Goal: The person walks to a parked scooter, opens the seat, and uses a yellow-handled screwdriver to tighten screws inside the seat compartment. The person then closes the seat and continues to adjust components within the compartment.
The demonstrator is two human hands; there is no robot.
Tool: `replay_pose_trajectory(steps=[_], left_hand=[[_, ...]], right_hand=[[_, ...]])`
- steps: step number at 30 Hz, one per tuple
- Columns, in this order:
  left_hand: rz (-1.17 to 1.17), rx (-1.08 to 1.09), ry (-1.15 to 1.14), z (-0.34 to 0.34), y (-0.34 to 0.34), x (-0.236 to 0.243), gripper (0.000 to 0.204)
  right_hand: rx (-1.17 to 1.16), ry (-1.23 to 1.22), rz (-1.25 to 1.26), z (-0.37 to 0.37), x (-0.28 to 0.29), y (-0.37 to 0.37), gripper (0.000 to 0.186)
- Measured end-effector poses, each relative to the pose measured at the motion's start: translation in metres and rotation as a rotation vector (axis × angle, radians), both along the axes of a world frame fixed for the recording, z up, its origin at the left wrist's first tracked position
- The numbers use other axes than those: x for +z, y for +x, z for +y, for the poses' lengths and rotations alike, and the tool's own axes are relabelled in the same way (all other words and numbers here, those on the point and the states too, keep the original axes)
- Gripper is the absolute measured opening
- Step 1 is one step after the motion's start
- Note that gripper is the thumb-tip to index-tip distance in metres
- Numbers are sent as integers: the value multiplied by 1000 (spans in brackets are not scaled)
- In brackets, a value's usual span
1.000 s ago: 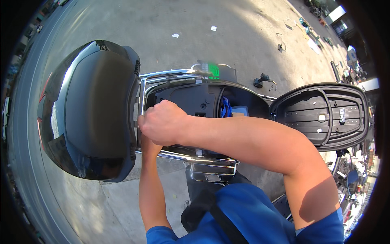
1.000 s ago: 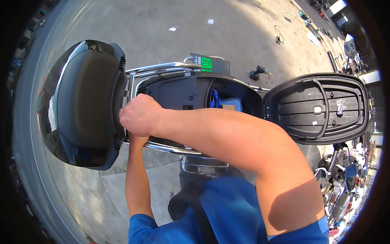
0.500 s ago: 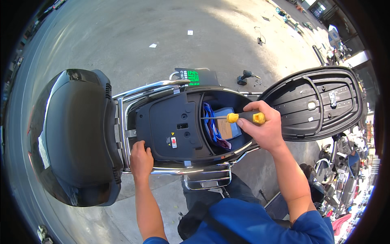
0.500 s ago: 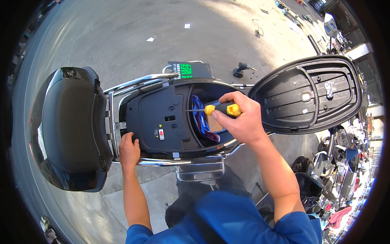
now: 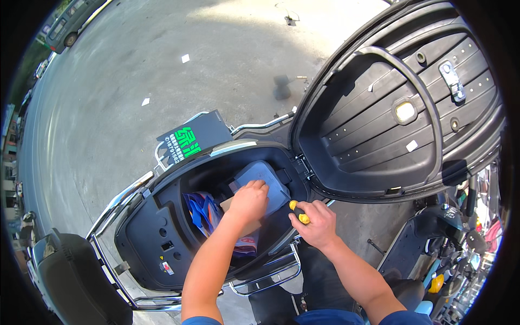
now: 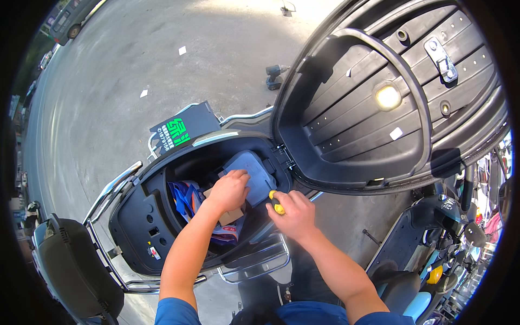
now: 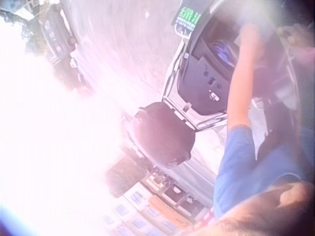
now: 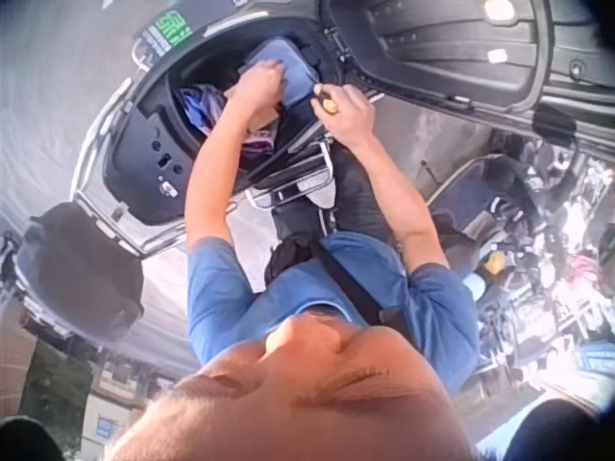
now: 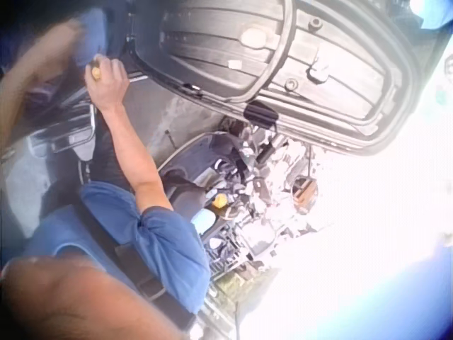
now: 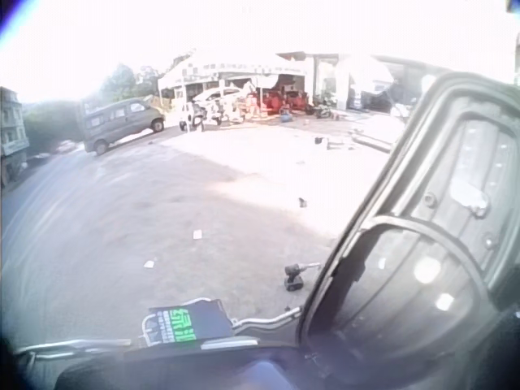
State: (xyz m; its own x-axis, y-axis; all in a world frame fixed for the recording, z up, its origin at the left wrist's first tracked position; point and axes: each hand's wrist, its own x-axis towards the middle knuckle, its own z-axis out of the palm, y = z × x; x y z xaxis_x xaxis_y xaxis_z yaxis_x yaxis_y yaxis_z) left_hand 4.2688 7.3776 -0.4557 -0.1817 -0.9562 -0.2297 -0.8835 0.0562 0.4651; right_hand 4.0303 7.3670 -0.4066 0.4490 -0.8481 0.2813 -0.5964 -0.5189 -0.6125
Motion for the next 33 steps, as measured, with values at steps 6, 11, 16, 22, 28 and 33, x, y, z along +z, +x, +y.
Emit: replay_pose_trajectory(steps=[6, 11, 16, 22, 28, 33], left_hand=[[-360, -244, 261, -87, -24, -163, 50], [-435, -271, 422, -94, -16, -184, 41], [-612, -617, 502, -65, -5, -152, 32], [-287, -316, 965, -62, 12, -155, 36], [-55, 389, 844, -88, -13, -202, 37], [441, 1564, 96, -58, -40, -278, 44]], right_hand=[[118, -127, -27, -22, -61, 5, 31], [124, -121, -80, -35, -84, 3, 30], [105, -117, -40, -35, -86, 9, 29], [236, -7, 34, -41, -88, 18, 27], [360, 155, 99, -45, -85, 18, 23], [380, 162, 131, -47, -84, 18, 26]])
